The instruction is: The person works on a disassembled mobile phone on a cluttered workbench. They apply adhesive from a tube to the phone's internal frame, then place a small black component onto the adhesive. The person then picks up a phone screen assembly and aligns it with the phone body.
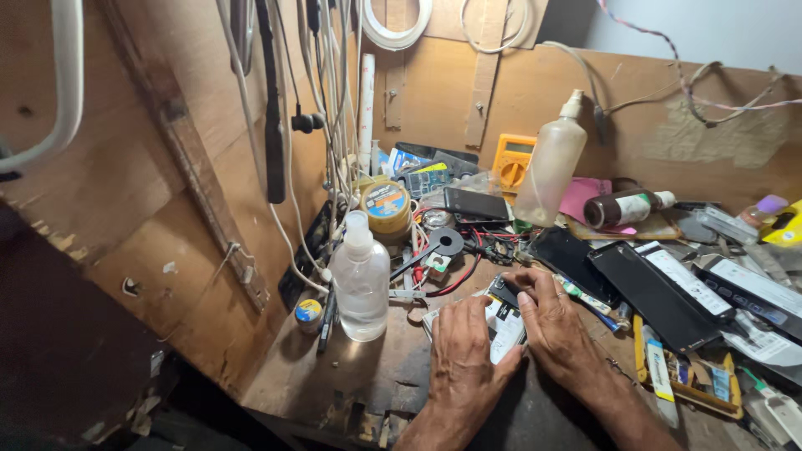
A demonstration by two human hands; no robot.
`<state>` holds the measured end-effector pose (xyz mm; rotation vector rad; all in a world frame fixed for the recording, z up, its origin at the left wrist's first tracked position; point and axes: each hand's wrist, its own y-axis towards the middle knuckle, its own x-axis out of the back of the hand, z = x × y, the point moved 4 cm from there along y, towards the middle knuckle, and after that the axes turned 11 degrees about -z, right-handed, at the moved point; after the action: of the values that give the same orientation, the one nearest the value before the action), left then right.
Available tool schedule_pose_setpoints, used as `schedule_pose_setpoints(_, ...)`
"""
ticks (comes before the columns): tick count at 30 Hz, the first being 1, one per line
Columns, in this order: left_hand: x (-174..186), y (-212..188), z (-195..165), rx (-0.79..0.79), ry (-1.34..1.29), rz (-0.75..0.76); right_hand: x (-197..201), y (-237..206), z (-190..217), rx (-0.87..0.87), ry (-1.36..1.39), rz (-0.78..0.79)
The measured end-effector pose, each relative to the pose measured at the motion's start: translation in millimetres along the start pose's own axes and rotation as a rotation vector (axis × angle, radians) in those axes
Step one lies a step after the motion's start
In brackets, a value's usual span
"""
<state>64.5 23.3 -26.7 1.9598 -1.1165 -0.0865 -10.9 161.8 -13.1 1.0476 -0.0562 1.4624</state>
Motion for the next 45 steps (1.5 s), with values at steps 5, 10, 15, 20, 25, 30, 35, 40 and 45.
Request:
schedule_pose_setpoints(5, -3.0, 1.6, 2.8, 0.023, 0.002, 0.028, -4.4, -1.8, -0.3, 0.053, -0.047, 0.0)
schedule_pose_setpoints(10, -4.5, 1.5, 4.5, 0.026, 0.015, 0.035, -6.6, -5.0, -0.1, 0.083, -0.082, 0.002)
schedule_pose_setpoints(15, -3.5, 0.4, 3.2, 0.014, -0.005, 0.038, -3.0, 2.4, -16.6, -0.192, 0.058, -0.043)
schedule_pose_setpoints(20, -2.2, -0.4, 2.2, -0.016, -0.034, -0.015, -3.6, 2.3, -12.5, -0.022, 0.034, -0.043)
schedule_pose_setpoints(25, -3.1, -1.3, 4.5, 0.036, -0.009, 0.046, -5.1, 0.3, -5.6, 0.001, -0.081, 0.038)
schedule_pose_setpoints(30, -0.1, -0.3, 0.9, 0.021, -0.019, 0.023, 1.0, -2.8, -0.3, -0.014, 0.047, 0.017)
schedule_pose_setpoints(35, -0.4, 0.2, 1.8, 0.042, -0.01, 0.033, -1.5, -6.9, -0.3, 0.11, -0.07, 0.035)
schedule_pose_setpoints(40, -1.2, -0.4, 3.3, 0.04, -0.003, 0.048, -3.3, -9.1, 2.0, 0.202, -0.104, 0.04)
schedule_pose_setpoints(45, -2.5, -3.8, 3.8, -0.018, -0.011, 0.005, -3.4, -12.1, -1.9, 0.089, -0.045, 0.035)
